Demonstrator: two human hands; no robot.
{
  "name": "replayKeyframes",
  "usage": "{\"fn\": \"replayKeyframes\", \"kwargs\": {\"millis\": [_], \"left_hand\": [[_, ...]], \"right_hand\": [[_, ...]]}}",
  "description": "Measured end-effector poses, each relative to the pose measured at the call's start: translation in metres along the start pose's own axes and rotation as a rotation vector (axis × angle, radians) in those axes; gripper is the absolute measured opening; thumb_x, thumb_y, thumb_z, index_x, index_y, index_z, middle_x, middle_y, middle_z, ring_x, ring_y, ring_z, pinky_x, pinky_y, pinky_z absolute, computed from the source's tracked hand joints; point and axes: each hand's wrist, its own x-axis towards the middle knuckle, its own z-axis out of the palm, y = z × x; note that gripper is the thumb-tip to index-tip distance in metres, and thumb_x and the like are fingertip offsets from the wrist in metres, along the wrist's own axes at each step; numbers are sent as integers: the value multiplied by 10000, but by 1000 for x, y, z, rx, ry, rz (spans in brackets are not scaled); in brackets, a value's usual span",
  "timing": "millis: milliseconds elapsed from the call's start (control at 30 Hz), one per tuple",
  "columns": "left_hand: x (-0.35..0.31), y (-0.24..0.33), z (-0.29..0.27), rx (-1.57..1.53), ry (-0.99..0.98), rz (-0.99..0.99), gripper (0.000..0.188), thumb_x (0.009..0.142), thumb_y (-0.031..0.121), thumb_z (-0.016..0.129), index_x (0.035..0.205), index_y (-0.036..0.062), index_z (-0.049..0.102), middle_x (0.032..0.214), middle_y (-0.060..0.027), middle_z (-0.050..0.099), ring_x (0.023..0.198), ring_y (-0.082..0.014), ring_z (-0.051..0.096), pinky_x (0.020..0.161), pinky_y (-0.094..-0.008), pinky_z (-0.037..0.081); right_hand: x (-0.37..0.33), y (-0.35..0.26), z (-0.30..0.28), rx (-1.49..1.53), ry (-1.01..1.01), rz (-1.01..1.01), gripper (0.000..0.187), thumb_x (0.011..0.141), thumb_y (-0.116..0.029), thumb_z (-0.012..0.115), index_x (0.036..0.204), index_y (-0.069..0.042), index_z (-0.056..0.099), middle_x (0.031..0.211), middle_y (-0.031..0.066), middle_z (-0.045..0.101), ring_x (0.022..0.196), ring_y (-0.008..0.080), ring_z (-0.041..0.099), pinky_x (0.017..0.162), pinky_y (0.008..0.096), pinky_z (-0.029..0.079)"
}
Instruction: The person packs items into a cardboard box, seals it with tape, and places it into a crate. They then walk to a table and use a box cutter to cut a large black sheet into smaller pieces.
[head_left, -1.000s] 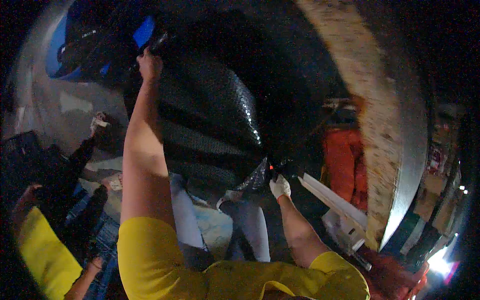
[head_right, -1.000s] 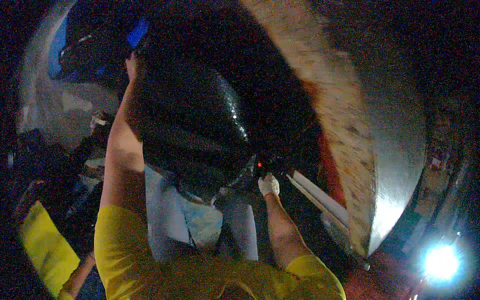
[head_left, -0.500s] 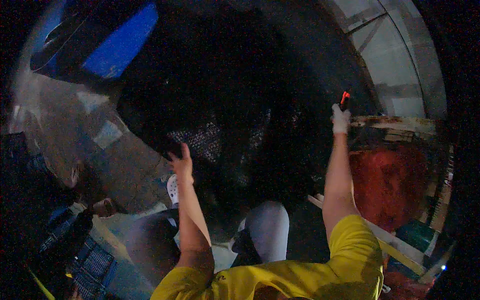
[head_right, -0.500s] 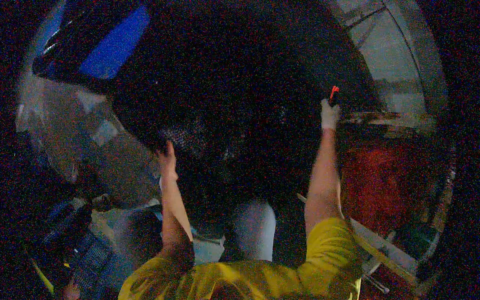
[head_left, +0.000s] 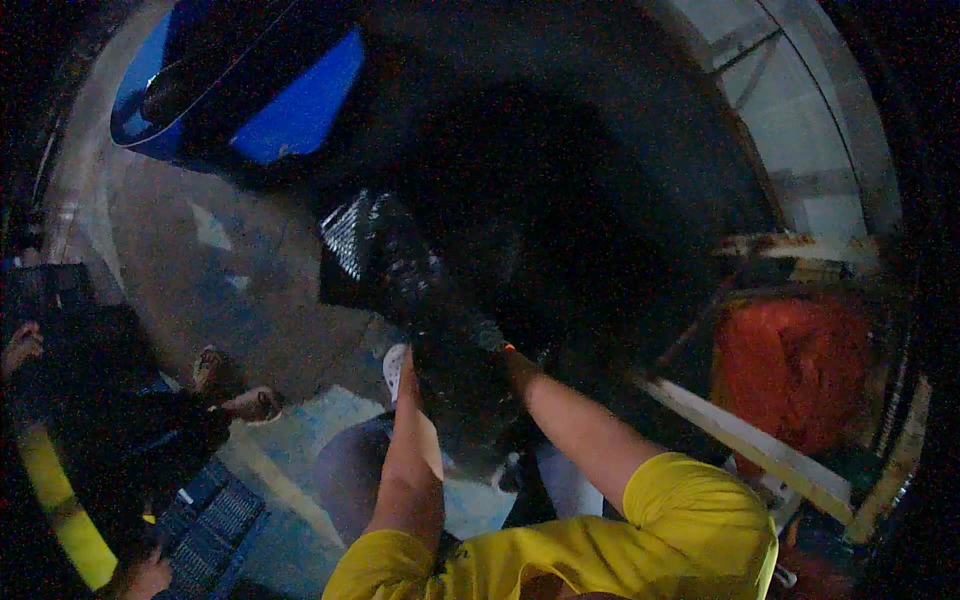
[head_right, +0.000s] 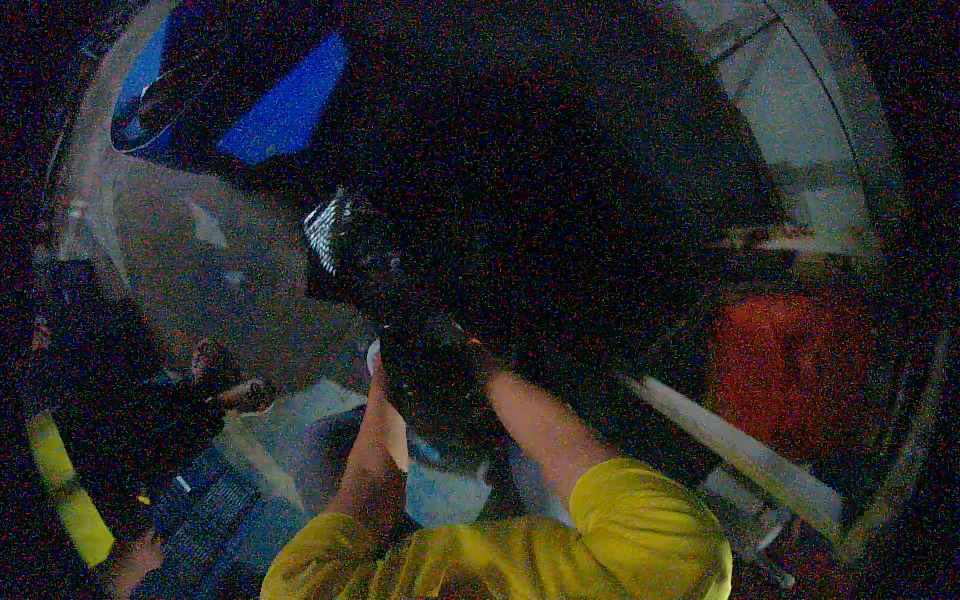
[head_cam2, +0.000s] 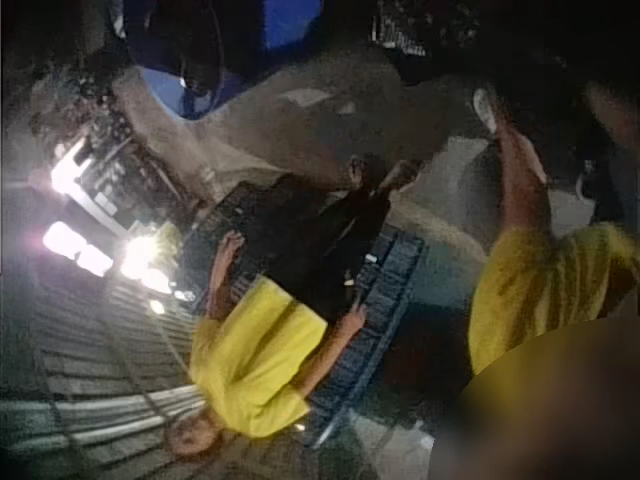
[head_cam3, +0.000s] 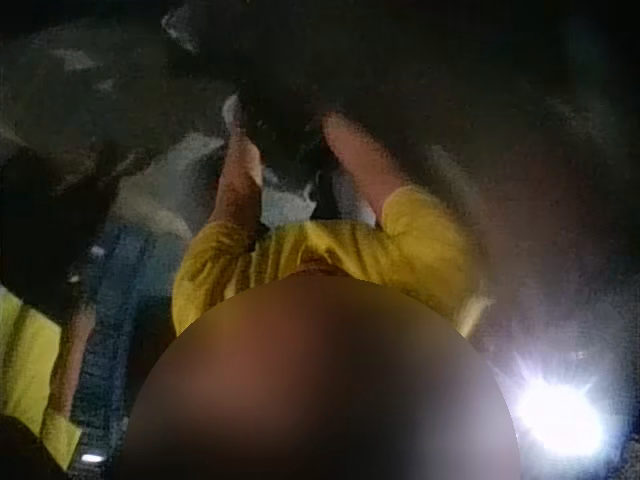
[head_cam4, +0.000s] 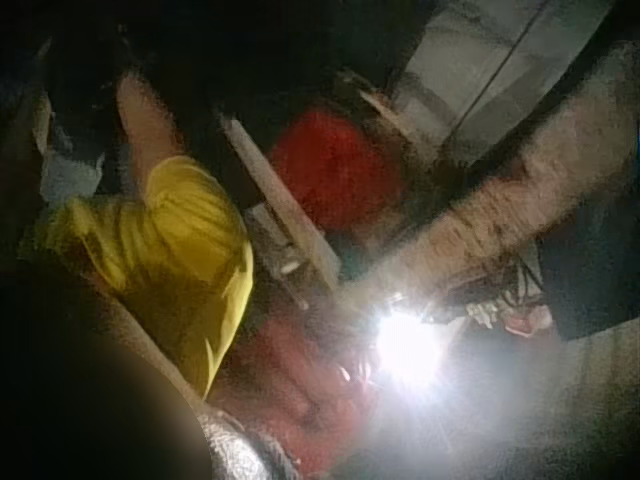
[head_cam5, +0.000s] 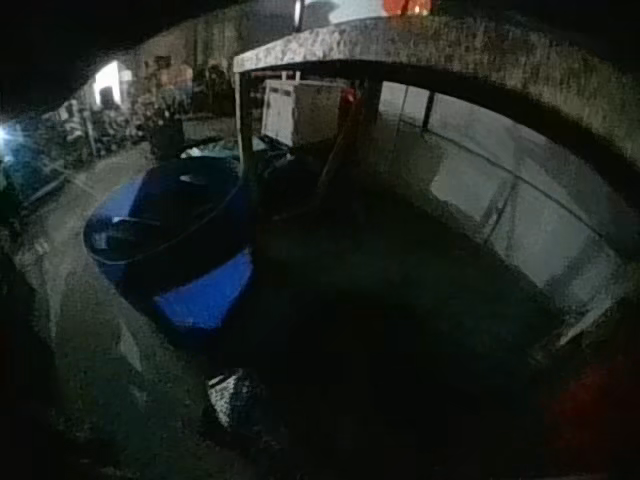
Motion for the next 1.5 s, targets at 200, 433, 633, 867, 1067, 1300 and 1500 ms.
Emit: {"fn": "replayKeyframes", "kwargs": {"millis": [200,433,633,867,1067,1300,1500], "left_hand": [[-31,100,39,-118,-57,79,743,814,554,513,1333,44,362,1258,-130,492,1129,-311,483,921,-434,414],[97,207,-5,137,269,237,543,824,417,552,1179,7,519,1070,-110,598,959,-250,568,851,-357,448],[182,185,-61,153,251,238,532,820,394,563,1181,5,518,1070,-109,598,948,-244,569,838,-354,452],[160,234,-52,252,230,80,520,815,366,575,1183,3,517,1070,-107,598,935,-236,570,822,-351,456],[100,498,-3,833,246,117,511,811,343,585,1185,2,516,1070,-106,598,924,-230,571,809,-348,460],[-54,798,101,1665,-51,-632,496,776,295,615,1172,9,531,1043,-108,613,877,-221,584,760,-379,482],[-86,906,44,1436,-353,-763,447,788,240,600,1169,15,536,1055,-96,611,874,-210,584,764,-371,476]], "right_hand": [[-46,-106,-129,130,-218,260,356,714,-310,650,925,-22,643,797,63,614,723,169,560,653,318,451],[78,-96,-281,-812,232,289,512,691,-344,633,1106,-47,592,1230,216,491,1143,333,473,958,388,391],[228,25,-291,-1057,492,279,463,768,-318,579,1213,-196,547,1361,150,392,1241,316,389,1042,375,304],[203,-55,-74,12,289,-48,580,783,-215,599,1310,-74,403,1274,147,473,1133,258,484,937,343,406],[155,-317,90,-232,49,-546,341,828,-76,461,1157,-19,526,1097,206,567,1030,337,546,885,386,437],[9,-691,101,-652,-818,-718,386,807,-55,514,1194,-51,516,1149,162,555,1043,348,526,926,385,403],[47,-871,63,390,-1266,561,292,844,-152,582,1130,-108,551,944,65,634,838,181,609,731,307,499]]}}
